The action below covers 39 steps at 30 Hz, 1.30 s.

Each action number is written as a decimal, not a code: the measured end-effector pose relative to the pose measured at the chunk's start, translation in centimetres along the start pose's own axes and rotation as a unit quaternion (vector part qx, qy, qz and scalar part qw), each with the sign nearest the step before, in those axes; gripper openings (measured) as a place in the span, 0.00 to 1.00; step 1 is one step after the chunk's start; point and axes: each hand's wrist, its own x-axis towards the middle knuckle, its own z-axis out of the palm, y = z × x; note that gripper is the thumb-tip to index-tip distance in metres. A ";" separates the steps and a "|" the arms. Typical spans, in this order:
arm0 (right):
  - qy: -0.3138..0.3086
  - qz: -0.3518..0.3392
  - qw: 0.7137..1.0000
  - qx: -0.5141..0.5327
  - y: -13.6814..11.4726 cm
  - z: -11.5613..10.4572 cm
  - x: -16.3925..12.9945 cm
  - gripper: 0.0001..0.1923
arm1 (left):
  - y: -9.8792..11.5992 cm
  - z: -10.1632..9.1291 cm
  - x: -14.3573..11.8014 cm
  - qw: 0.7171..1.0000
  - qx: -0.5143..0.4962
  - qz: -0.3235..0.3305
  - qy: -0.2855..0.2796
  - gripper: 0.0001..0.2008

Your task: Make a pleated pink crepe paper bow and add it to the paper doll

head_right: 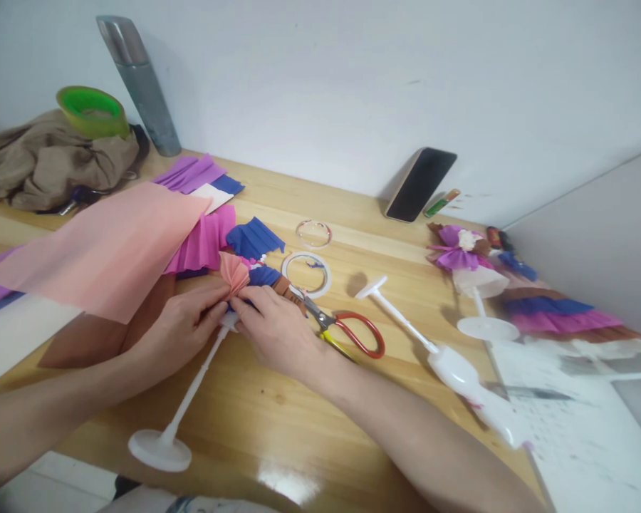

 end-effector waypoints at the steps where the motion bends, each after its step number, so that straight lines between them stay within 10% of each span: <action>1: 0.009 -0.003 1.000 0.000 0.0 0.0 0.0 0.13 | 0.0 0.1 0.0 1.000 0.015 0.005 0.003 0.10; 16: 0.034 -0.034 0.998 -0.035 0.0 -0.1 -0.4 0.14 | -0.5 1.3 -0.4 0.989 0.128 0.051 0.053 0.10; 39: -0.033 -0.009 0.998 -0.046 0.0 0.0 -0.1 0.19 | -0.5 -1.9 1.0 0.994 -0.090 -0.058 -0.035 0.15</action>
